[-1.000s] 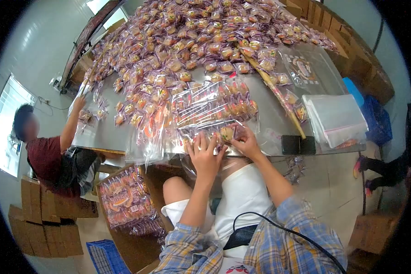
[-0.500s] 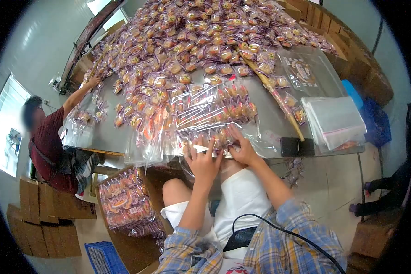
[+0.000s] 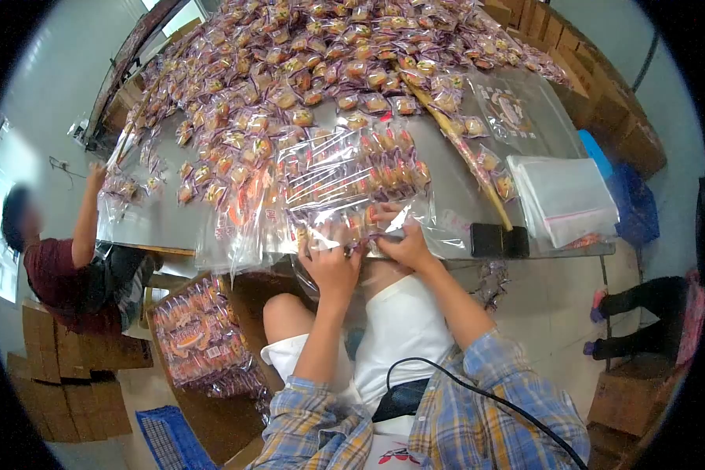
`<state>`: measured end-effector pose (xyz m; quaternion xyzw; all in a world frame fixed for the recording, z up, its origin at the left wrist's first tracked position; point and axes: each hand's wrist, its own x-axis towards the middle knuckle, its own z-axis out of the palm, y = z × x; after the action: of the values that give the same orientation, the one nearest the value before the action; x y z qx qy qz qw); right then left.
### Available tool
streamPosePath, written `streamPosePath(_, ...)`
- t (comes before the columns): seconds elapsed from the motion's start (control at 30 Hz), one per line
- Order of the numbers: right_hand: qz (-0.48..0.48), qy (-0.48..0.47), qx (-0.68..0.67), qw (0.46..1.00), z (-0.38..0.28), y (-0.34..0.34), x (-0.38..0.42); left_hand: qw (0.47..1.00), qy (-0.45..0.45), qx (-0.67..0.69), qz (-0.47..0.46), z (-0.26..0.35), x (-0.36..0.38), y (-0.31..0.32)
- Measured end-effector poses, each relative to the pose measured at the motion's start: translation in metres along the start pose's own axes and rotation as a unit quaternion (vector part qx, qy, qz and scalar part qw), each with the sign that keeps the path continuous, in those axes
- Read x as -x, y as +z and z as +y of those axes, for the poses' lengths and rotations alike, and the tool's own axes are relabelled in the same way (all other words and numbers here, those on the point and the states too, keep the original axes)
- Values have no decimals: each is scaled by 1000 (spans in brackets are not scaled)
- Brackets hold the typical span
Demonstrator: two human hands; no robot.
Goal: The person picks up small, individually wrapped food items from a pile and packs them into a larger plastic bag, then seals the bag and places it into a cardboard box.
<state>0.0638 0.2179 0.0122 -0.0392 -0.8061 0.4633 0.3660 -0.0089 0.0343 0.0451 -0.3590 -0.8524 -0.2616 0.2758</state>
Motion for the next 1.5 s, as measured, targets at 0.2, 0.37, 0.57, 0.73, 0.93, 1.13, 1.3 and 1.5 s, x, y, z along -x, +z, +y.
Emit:
streamPosePath(0.2,-23,19,18,999,-12,-1,9,1000,-12,9,12,-2,-2,3)
streamPosePath(0.37,-17,-3,8,1000,-6,3,4,999,34,-8,-15,5,-11,-4)
streamPosePath(0.57,-17,-37,85,996,4,5,-1,994,73,-10,-85,3,-19,-25)
streamPosePath(0.73,-22,-64,215,974,-27,2,3,998,40,-34,-34,-9,2,-33)
streamPosePath(0.93,-21,-80,247,965,-44,13,12,997,-14,-35,-64,-12,6,-29)
streamPosePath(1.13,-37,-48,277,959,-41,22,12,999,48,-11,2,-28,11,-18)
streamPosePath(1.3,-35,-44,312,948,-34,25,8,998,54,-22,-9,-28,7,-15)
streamPosePath(1.5,-51,-9,113,992,-39,2,18,999,43,-7,-25,-17,4,-29)
